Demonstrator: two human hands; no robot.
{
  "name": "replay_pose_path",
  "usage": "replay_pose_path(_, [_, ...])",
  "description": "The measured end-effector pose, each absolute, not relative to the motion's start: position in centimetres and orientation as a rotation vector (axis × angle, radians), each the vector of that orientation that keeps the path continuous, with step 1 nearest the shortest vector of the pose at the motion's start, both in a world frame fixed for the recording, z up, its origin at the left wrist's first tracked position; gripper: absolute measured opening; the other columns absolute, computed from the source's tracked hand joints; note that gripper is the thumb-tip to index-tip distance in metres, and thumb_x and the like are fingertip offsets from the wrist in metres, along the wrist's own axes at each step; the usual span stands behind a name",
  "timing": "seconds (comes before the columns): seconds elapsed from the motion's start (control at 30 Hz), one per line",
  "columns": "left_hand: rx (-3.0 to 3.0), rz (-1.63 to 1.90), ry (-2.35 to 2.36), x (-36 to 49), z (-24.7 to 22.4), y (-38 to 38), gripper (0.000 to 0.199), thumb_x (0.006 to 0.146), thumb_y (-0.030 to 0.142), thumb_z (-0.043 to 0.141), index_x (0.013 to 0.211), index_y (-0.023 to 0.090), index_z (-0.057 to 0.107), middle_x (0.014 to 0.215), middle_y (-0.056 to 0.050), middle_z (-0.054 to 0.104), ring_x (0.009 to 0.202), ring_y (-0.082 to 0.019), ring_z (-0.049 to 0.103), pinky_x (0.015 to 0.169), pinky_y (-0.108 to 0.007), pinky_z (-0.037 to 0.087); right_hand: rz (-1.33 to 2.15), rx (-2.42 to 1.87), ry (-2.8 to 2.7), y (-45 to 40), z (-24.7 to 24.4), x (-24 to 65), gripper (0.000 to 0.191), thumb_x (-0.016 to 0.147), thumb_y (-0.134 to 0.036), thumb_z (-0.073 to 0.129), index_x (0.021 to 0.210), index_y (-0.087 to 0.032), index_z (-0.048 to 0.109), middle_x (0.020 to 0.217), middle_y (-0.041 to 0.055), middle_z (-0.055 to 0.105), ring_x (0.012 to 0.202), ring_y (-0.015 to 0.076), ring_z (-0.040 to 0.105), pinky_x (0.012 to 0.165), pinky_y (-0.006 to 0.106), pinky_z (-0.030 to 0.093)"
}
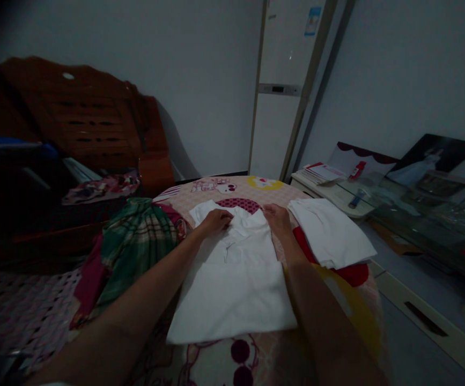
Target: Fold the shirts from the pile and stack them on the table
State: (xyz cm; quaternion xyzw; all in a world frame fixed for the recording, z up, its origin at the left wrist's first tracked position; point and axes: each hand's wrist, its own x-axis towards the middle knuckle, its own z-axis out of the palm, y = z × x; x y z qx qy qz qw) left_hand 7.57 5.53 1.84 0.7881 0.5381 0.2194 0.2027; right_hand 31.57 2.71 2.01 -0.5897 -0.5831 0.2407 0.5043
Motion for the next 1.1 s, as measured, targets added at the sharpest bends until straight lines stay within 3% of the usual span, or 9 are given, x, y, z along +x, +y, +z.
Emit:
replay_pose_path(0.07, [2.127, 0.714, 1.410, 7.4, 0.6, 5.9, 0.022, 0.082, 0.019, 0.051, 0.081, 0.015, 0.073, 0.076, -0.004, 0.072, 0.072, -0.014, 0.063, 0.068, -0.023, 0.045, 0.514, -1.436, -1.461, 3.7, 1.1, 31.7, 0.035, 0.071, -0.031, 0.060, 0.099, -0.014, 0.072, 0.090, 0.0092, 0.075, 0.084, 0.0225, 0.070, 0.079, 0.034, 0.054])
replay_pose_path(0.2, [2.016, 0.772, 1.240, 7.1, -0.5, 5.9, 0.039, 0.087, 0.039, 0.048, 0.059, 0.015, 0.061, 0.053, -0.001, 0.058, 0.052, -0.011, 0.050, 0.054, -0.023, 0.036, 0.403, -1.538, -1.563, 4.2, -0.7, 31.4, 0.036, 0.071, -0.030, 0.062, 0.103, -0.017, 0.072, 0.100, 0.0102, 0.075, 0.092, 0.0247, 0.068, 0.087, 0.038, 0.052])
replay_pose_path(0.3, [2.006, 0.736, 1.168, 7.3, -0.3, 5.7, 0.030, 0.076, 0.036, 0.061, 0.055, 0.016, 0.054, 0.047, 0.003, 0.051, 0.048, -0.009, 0.044, 0.050, -0.022, 0.030, 0.344, -1.553, -1.635, 4.0, -1.5, 31.3, 0.027, 0.071, -0.028, 0.061, 0.093, -0.019, 0.074, 0.095, 0.0075, 0.075, 0.089, 0.0240, 0.067, 0.086, 0.038, 0.051])
replay_pose_path(0.4, [1.959, 0.759, 1.135, 7.6, 0.0, 5.5, 0.025, 0.072, 0.031, 0.061, 0.054, 0.016, 0.051, 0.046, 0.004, 0.049, 0.047, -0.008, 0.042, 0.048, -0.021, 0.028, 0.374, -1.507, -1.596, 3.8, -1.7, 31.5, 0.022, 0.071, -0.027, 0.059, 0.086, -0.020, 0.074, 0.086, 0.0039, 0.075, 0.080, 0.0213, 0.067, 0.080, 0.035, 0.052])
replay_pose_path(0.57, [1.888, 0.851, 1.141, 7.9, 0.8, 5.4, 0.020, 0.073, 0.029, 0.059, 0.060, 0.015, 0.056, 0.051, 0.004, 0.051, 0.049, -0.008, 0.044, 0.049, -0.019, 0.031, 0.546, -1.344, -1.519, 3.4, -1.3, 31.7, 0.028, 0.067, -0.022, 0.057, 0.090, -0.019, 0.074, 0.090, 0.0037, 0.075, 0.087, 0.0214, 0.067, 0.082, 0.034, 0.053])
replay_pose_path(0.77, [1.987, 0.843, 0.839, 9.8, 2.7, 4.0, 0.020, 0.077, 0.032, 0.061, 0.071, 0.014, 0.060, 0.059, 0.003, 0.054, 0.055, -0.008, 0.046, 0.054, -0.019, 0.034, 0.690, -1.095, -1.780, 2.1, 0.6, 30.7, 0.050, 0.060, -0.012, 0.054, 0.106, -0.021, 0.073, 0.112, 0.0042, 0.071, 0.107, 0.0220, 0.063, 0.096, 0.035, 0.047])
replay_pose_path(0.9, [1.965, 0.717, 0.687, 10.0, 3.0, 3.7, 0.024, 0.082, 0.035, 0.058, 0.081, 0.012, 0.066, 0.067, 0.000, 0.061, 0.061, -0.010, 0.053, 0.057, -0.020, 0.040, 0.792, -1.123, -1.856, 1.4, 1.6, 30.4, 0.034, 0.064, -0.016, 0.056, 0.091, -0.019, 0.076, 0.091, 0.0023, 0.074, 0.087, 0.0215, 0.066, 0.082, 0.032, 0.051])
replay_pose_path(1.0, [2.011, 0.809, 0.905, 8.6, 2.8, 4.8, 0.021, 0.084, 0.028, 0.055, 0.085, 0.012, 0.069, 0.076, -0.004, 0.068, 0.069, -0.013, 0.060, 0.065, -0.022, 0.046, 0.906, -1.210, -1.811, 1.0, 2.3, 31.0, 0.023, 0.067, -0.021, 0.056, 0.080, -0.017, 0.075, 0.074, 0.0006, 0.071, 0.074, 0.0197, 0.064, 0.069, 0.028, 0.050])
replay_pose_path(1.1, [2.121, 0.894, 1.217, 7.0, 2.4, 6.0, 0.019, 0.081, 0.016, 0.054, 0.090, 0.015, 0.071, 0.092, -0.005, 0.073, 0.084, -0.016, 0.065, 0.077, -0.024, 0.049, 0.988, -1.221, -1.836, 0.7, 3.2, 31.9, 0.019, 0.068, -0.023, 0.056, 0.071, -0.017, 0.074, 0.070, -0.0001, 0.070, 0.071, 0.0179, 0.062, 0.066, 0.026, 0.049])
